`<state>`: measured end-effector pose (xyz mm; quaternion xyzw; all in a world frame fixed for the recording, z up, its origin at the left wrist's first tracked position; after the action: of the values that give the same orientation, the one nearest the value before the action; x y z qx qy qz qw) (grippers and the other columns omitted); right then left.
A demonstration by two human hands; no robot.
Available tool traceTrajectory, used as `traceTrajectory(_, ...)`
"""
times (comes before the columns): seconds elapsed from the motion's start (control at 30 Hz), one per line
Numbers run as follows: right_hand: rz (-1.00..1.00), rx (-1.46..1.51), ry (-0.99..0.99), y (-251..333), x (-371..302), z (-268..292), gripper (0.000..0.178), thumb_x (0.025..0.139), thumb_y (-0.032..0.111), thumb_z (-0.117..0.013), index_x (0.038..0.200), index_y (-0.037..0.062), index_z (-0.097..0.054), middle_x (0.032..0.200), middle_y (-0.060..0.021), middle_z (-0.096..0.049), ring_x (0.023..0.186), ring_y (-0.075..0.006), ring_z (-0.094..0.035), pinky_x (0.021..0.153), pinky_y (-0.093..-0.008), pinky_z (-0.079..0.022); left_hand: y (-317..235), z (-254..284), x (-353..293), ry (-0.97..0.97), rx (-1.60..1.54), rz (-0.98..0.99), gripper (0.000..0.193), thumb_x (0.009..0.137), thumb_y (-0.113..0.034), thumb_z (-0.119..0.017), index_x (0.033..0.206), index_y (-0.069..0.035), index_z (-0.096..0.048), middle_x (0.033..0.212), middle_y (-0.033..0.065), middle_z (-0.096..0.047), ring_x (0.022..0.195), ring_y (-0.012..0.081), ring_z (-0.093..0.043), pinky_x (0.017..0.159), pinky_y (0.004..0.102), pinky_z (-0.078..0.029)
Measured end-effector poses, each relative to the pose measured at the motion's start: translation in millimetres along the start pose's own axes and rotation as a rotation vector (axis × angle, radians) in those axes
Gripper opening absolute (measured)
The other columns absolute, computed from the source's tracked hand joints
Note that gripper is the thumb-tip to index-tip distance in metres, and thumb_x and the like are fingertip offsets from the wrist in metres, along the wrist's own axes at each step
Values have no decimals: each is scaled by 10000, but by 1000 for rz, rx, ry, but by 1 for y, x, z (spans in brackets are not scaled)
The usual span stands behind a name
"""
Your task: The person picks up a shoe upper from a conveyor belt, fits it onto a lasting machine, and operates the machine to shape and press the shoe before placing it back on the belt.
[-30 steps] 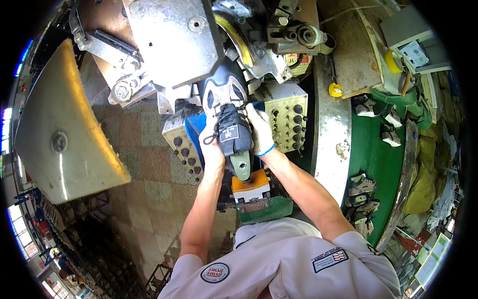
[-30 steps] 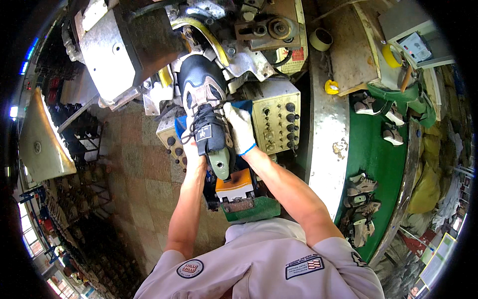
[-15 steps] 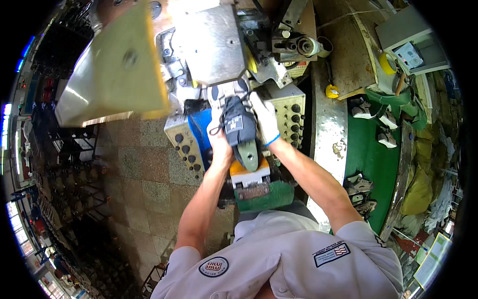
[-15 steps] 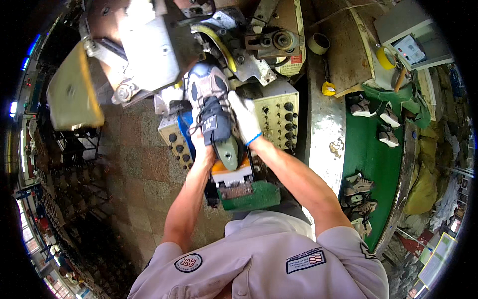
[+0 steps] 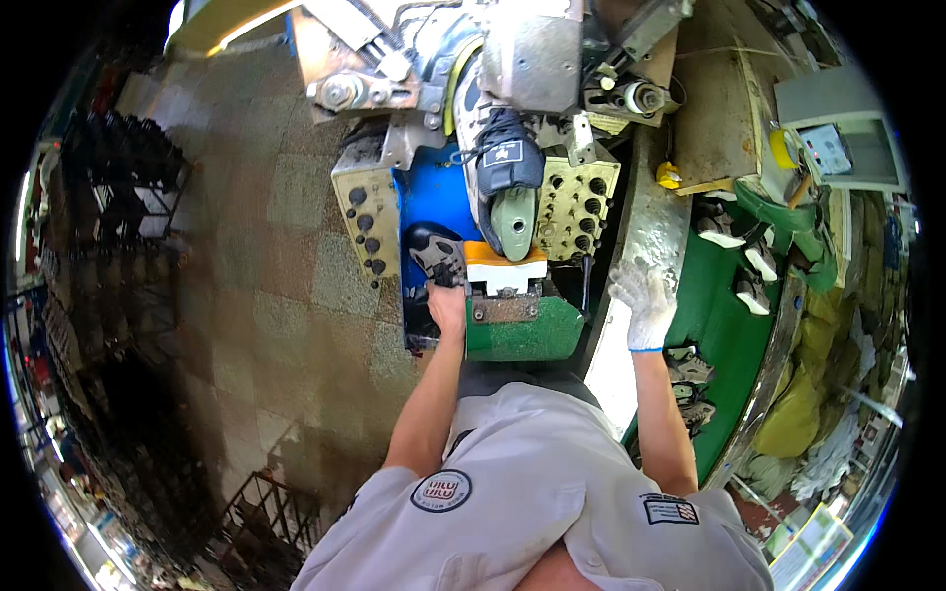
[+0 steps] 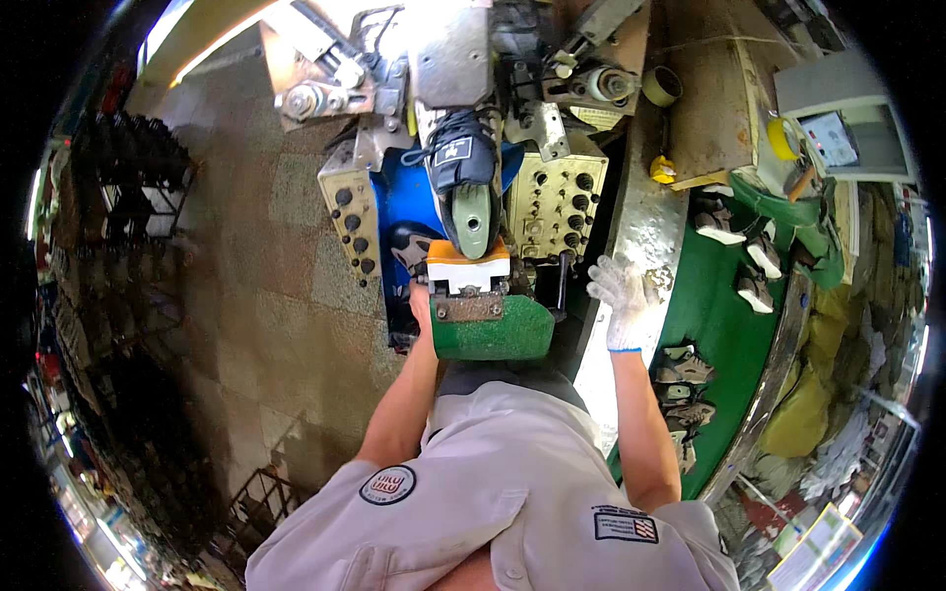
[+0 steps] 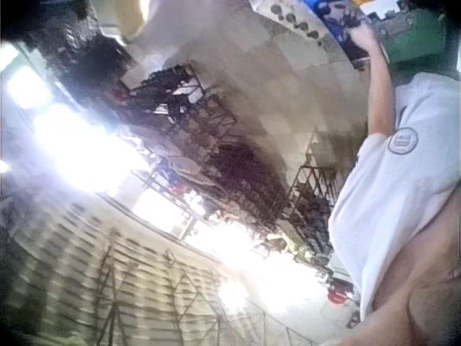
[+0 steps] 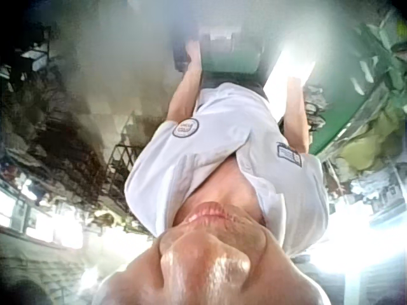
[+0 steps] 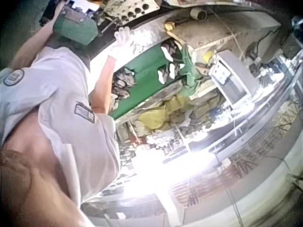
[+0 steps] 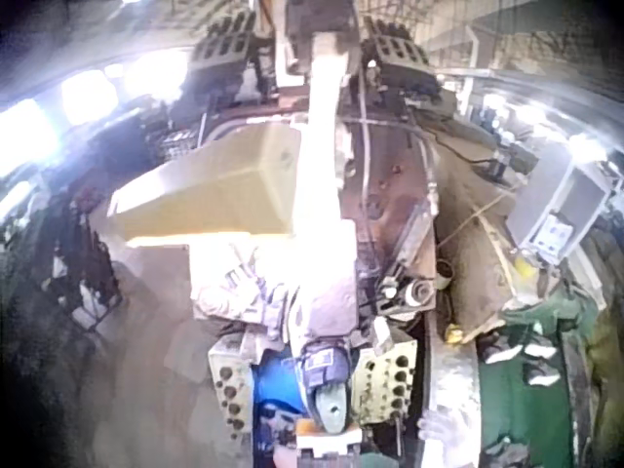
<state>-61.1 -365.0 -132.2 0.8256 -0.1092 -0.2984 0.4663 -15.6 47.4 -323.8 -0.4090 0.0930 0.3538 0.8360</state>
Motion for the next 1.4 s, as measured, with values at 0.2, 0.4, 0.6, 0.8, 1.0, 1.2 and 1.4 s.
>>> traceTrajectory(0.2, -3, -153, 39, 7, -18, -16, 476, 1021, 276, -537, 1309, -100, -491, 1218, -309, -621, 1021, -401, -684, 780, -430, -602, -57, 47, -26, 105, -166, -206, 555, 644, -268, -828, 1043, 86, -674, 949, 274, -717, 884, 380, -710, 822, 423, -546)
traceTrajectory(0.4, -13, -100, 239, 28, -38, -55, 559, 1027, 298, -507, 1387, -122, -421, 1250, -308, -608, 1040, -396, -686, 816, -440, -603, -123, 202, -81, 471, -353, -184, 453, 643, 2, -832, 1074, 63, -705, 922, 81, -735, 756, 138, -678, 718, 280, -557)
traceTrajectory(0.6, -12, 375, 809, 63, -108, -228, 894, 945, 661, -493, 1432, -84, -416, 1336, -225, -592, 1130, -291, -651, 978, -401, -523, -221, 219, -147, 944, -1143, -170, 412, 605, 12, -734, 1014, 54, -726, 1153, 164, -691, 961, 211, -675, 825, 359, -534)
traceTrajectory(0.8, -236, 574, 435, 67, -67, -144, 376, 925, 294, -675, 1176, 15, -659, 1034, -61, -695, 921, -138, -656, 848, -295, -530, -292, 114, -211, 782, -741, -498, 361, 990, -288, -572, 1103, 30, -700, 1145, 85, -679, 987, 154, -638, 937, 283, -466)
traceTrajectory(1.0, 184, 257, 128, 149, -79, 26, 432, 915, 332, -662, 1182, -4, -615, 958, -43, -655, 823, -102, -605, 741, -265, -515, -324, -48, -332, 1098, -618, -372, 322, 928, -258, -616, 921, 56, -688, 876, 68, -678, 788, 143, -624, 754, 278, -486)
traceTrajectory(1.2, 181, 172, -317, 149, -112, 235, 495, 883, 346, -696, 1204, -25, -632, 1045, -91, -689, 918, -152, -637, 830, -288, -518, -275, -194, -451, 1425, 28, -412, 475, 994, -305, -625, 1217, 114, -628, 1137, 160, -676, 1007, 225, -656, 913, 355, -521)
traceTrajectory(1.4, -33, -585, -951, 170, -163, 517, 836, 835, 629, -635, 1329, -40, -548, 1072, -255, -690, 1046, -363, -668, 924, -409, -513, -271, -238, -476, 1433, 242, -590, 456, 973, -228, -667, 1279, 101, -587, 1180, 198, -681, 1080, 254, -674, 932, 336, -523)
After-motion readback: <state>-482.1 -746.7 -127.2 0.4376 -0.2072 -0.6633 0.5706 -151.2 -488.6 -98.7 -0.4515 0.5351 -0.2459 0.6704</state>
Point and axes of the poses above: each hand's wrist, its own x-axis towards the middle knuckle, its own z-axis out of the back of the hand, y = z × x, the point moved 10 cm from there along x, towards the middle knuckle
